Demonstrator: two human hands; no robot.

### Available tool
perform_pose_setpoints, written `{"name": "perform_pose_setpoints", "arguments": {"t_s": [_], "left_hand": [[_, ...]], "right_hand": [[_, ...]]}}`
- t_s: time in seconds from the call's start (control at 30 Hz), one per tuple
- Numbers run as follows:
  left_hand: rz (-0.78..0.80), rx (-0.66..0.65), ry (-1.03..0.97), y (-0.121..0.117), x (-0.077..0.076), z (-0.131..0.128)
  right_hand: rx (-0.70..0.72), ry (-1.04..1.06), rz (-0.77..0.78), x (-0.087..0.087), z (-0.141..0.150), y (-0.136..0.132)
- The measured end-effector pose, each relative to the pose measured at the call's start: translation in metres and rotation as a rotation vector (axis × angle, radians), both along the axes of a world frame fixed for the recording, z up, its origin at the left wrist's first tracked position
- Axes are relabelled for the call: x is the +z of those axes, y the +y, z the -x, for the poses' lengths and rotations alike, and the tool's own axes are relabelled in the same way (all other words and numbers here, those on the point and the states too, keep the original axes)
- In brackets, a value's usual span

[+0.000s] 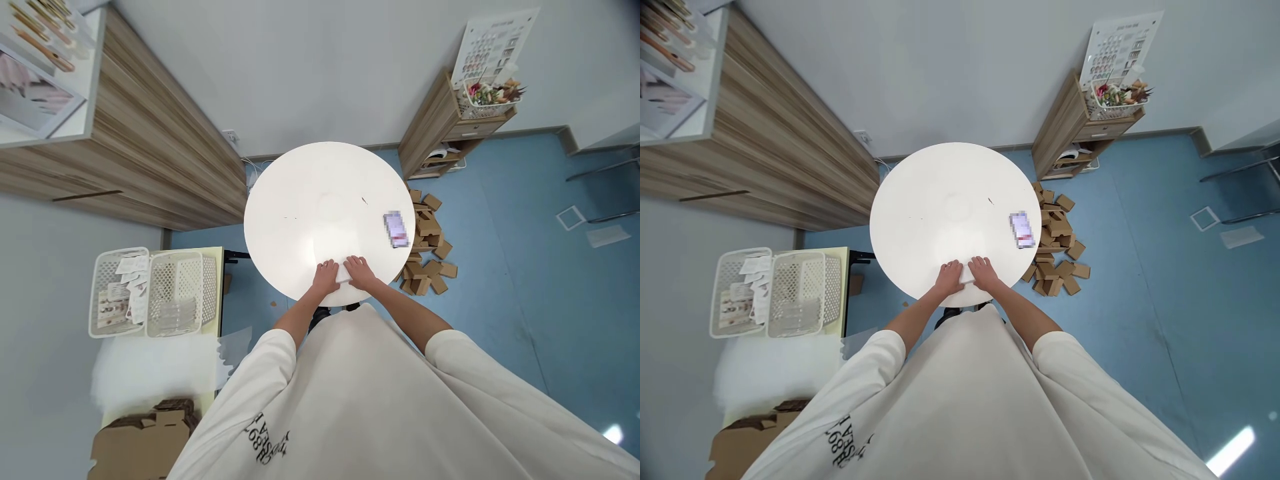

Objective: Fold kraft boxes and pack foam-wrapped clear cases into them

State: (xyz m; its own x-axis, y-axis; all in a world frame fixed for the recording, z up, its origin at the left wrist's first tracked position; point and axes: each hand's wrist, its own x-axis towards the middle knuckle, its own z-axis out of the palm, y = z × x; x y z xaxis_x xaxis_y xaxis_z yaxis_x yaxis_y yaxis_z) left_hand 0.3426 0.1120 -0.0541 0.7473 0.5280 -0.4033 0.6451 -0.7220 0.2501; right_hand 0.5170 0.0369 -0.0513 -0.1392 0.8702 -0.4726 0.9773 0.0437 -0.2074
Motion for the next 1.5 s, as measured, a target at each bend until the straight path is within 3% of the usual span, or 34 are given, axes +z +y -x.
{"name": "perform_pose_setpoints", "arguments": {"t_s": [0.3, 0.47, 0.7, 0.83, 1.0, 1.17, 1.3, 1.5], "left_hand": [[0.071, -0.043, 0.026, 0.016, 0.023, 0.001], [0.092, 0.042, -0.003, 0.040, 0.030, -0.008], [0.037, 0.123, -0.041, 0.062, 0.018, -0.023], [0.066, 0.119, -0.013, 0.065, 0.008, -0.028], [0.026, 0.128, -0.001, 0.062, 0.001, -0.033], [0.009, 0.127, 0.060, 0.059, -0.003, -0.038], [0.010, 0.112, 0.102, 0.059, -0.005, -0.042], [-0.019, 0.085, 0.091, 0.055, -0.006, -0.042]], "right_hand": [[-0.039, 0.123, 0.094, 0.019, -0.007, 0.020], [-0.229, 0.133, 0.032, 0.024, -0.019, 0.035], [-0.500, 0.083, -0.049, 0.021, -0.032, 0.032], [-0.646, 0.112, 0.012, 0.016, -0.035, 0.029], [-0.864, 0.115, 0.067, 0.000, -0.027, 0.035], [-1.046, 0.163, -0.055, -0.016, -0.014, 0.046], [-1.110, 0.134, -0.027, -0.020, -0.008, 0.052], [-1.095, 0.112, -0.003, -0.020, -0.002, 0.055]]}}
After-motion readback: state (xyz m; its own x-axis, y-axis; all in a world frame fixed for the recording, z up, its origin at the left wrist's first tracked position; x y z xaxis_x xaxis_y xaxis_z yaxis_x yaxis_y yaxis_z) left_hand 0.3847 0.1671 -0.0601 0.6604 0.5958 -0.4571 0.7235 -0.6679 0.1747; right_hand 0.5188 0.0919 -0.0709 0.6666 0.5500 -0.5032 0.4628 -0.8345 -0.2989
